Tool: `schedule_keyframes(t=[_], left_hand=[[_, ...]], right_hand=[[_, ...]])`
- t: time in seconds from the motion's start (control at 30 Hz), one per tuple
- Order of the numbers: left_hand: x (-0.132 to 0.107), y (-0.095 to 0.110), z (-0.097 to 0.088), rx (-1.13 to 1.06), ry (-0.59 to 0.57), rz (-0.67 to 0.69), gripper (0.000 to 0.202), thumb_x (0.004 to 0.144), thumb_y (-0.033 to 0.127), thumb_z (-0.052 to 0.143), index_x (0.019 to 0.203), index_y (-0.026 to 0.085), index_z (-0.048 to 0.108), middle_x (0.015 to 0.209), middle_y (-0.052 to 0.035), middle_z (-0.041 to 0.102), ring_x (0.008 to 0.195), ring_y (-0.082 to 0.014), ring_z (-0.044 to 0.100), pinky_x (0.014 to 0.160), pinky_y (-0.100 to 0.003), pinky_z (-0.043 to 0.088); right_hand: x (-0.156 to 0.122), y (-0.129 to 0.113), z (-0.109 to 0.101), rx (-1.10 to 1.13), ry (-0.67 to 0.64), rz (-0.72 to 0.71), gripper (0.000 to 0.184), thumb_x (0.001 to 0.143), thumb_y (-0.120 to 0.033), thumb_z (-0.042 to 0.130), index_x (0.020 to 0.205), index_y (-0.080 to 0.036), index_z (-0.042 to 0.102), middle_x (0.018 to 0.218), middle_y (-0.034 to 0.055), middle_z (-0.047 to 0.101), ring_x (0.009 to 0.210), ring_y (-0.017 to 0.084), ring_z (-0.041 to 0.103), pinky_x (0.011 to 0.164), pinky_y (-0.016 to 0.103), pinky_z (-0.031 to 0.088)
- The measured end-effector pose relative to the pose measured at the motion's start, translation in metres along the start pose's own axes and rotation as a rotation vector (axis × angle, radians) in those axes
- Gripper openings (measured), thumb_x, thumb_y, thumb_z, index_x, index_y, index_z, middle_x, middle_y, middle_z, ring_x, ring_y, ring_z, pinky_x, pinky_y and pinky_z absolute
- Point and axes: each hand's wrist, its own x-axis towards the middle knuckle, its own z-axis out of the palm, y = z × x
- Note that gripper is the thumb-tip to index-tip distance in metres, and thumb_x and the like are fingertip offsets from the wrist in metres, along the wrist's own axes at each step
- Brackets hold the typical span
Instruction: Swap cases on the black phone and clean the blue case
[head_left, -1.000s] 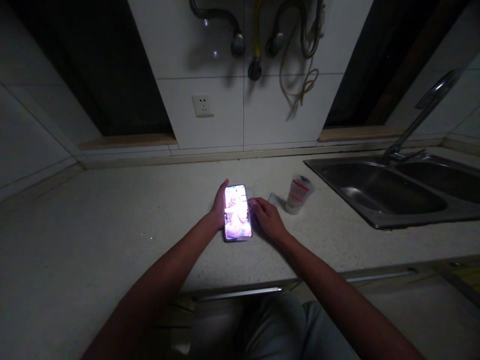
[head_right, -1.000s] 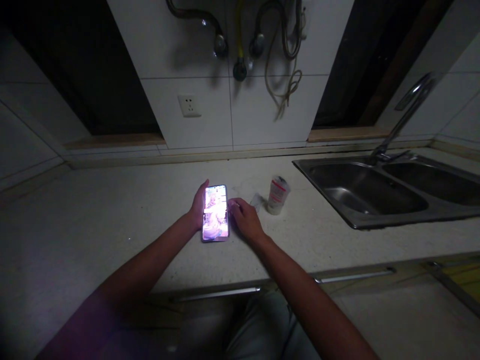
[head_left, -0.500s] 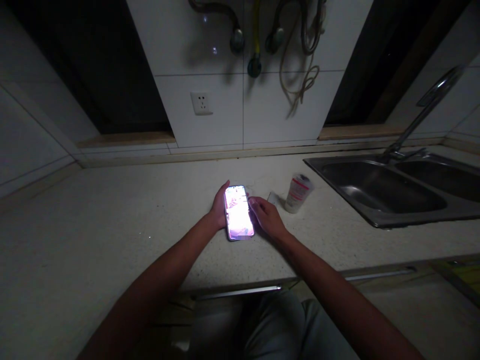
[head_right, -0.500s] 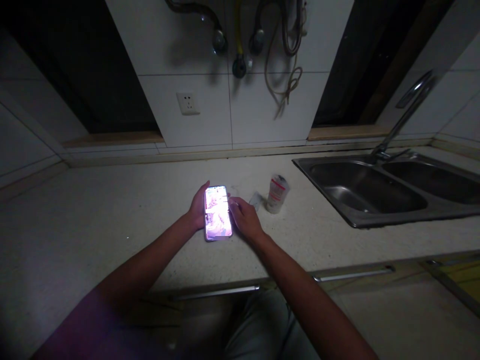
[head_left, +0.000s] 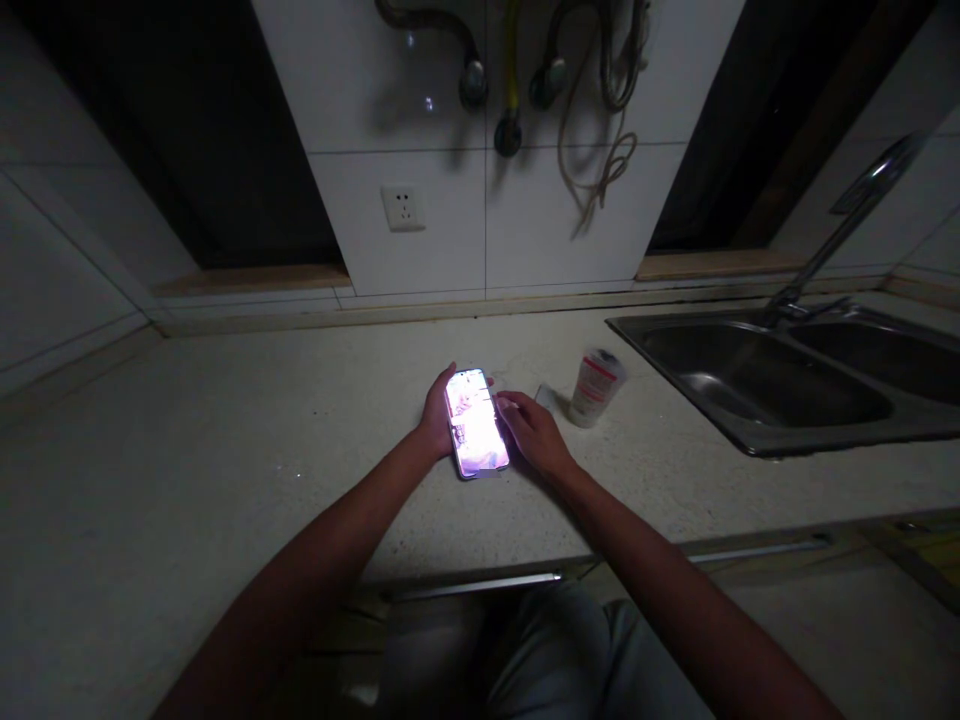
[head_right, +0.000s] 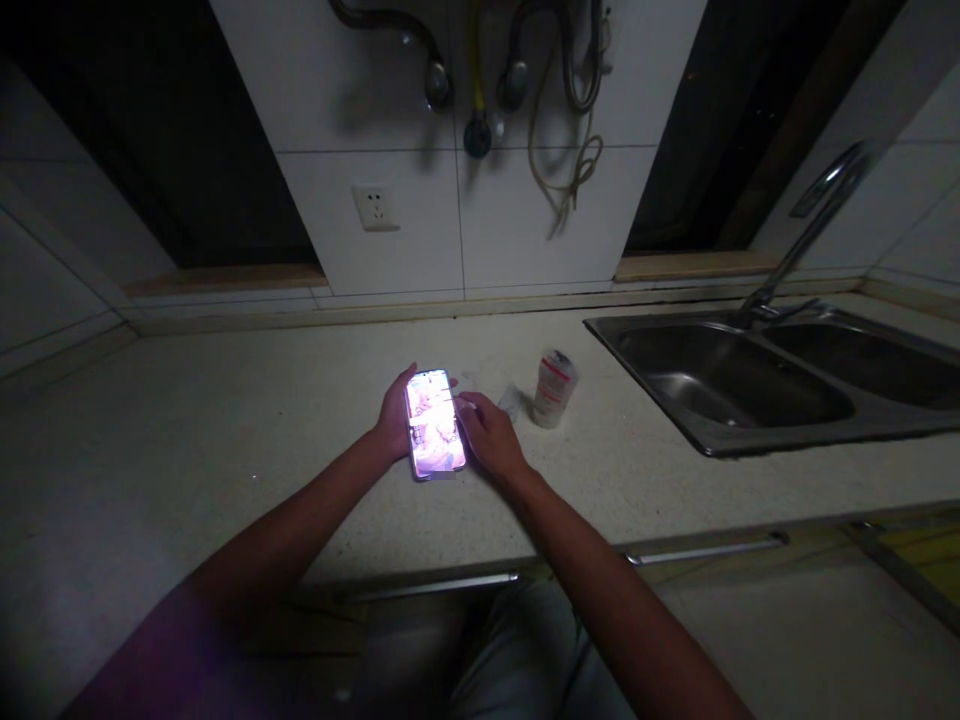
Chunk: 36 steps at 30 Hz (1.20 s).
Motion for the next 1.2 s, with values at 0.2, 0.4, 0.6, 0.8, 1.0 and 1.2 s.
schedule_keyframes(t=[0.2, 0.4, 0.6, 0.8, 1.0, 1.2], left_hand=[[-0.002, 0.006, 0.001, -0.047, 0.011, 0.099, 0.053, 0.090, 0.055, 0.043, 0.096, 0.009, 0.069, 0.077, -0.0148, 0.071, 0.072, -0.0266, 0.070, 0.073, -0.042, 0.055], [-0.004, 0.011, 0.000, -0.097, -0.002, 0.225, 0.038, 0.087, 0.044, 0.049, 0.097, 0.012, 0.067, 0.076, -0.0107, 0.070, 0.074, -0.0240, 0.069, 0.076, -0.041, 0.055], [-0.002, 0.010, 0.001, -0.071, 0.100, 0.196, 0.027, 0.084, 0.033, 0.053, 0.093, 0.012, 0.066, 0.077, -0.0110, 0.071, 0.074, -0.0246, 0.070, 0.075, -0.042, 0.056], [-0.003, 0.013, 0.000, -0.014, 0.167, 0.199, 0.031, 0.083, 0.039, 0.054, 0.089, 0.011, 0.065, 0.074, -0.0131, 0.071, 0.070, -0.0273, 0.070, 0.068, -0.041, 0.056], [-0.003, 0.018, -0.004, -0.019, 0.119, 0.154, 0.040, 0.087, 0.047, 0.052, 0.094, 0.010, 0.065, 0.078, -0.0150, 0.072, 0.072, -0.0273, 0.071, 0.071, -0.041, 0.057], [-0.007, 0.019, 0.001, -0.015, 0.070, 0.202, 0.049, 0.091, 0.055, 0.047, 0.095, 0.010, 0.066, 0.079, -0.0145, 0.072, 0.072, -0.0259, 0.071, 0.071, -0.040, 0.057]], right_hand=[[0.000, -0.006, -0.003, -0.063, 0.002, 0.031, 0.042, 0.091, -0.054, 0.049, 0.100, -0.018, 0.067, 0.084, 0.0040, 0.070, 0.072, 0.017, 0.061, 0.065, 0.028, 0.045], [-0.004, -0.013, -0.006, -0.041, -0.159, 0.123, 0.043, 0.088, -0.058, 0.051, 0.079, -0.017, 0.064, 0.051, -0.0029, 0.055, 0.044, 0.012, 0.051, 0.046, 0.024, 0.038], [-0.006, -0.015, -0.005, -0.049, -0.219, 0.120, 0.040, 0.093, -0.051, 0.044, 0.071, -0.019, 0.055, 0.057, -0.0009, 0.061, 0.038, 0.011, 0.054, 0.041, 0.021, 0.037], [-0.009, -0.019, -0.003, -0.080, -0.237, 0.080, 0.043, 0.097, -0.052, 0.035, 0.074, -0.020, 0.052, 0.059, -0.0010, 0.064, 0.040, 0.009, 0.057, 0.044, 0.019, 0.042], [-0.011, -0.015, 0.003, 0.095, -0.280, 0.121, 0.048, 0.092, -0.065, 0.037, 0.079, -0.021, 0.048, 0.057, -0.0017, 0.063, 0.040, 0.011, 0.060, 0.040, 0.020, 0.045], [-0.012, -0.017, 0.003, 0.136, -0.278, 0.059, 0.049, 0.091, -0.067, 0.037, 0.078, -0.021, 0.048, 0.056, -0.0015, 0.063, 0.042, 0.013, 0.062, 0.042, 0.022, 0.048]])
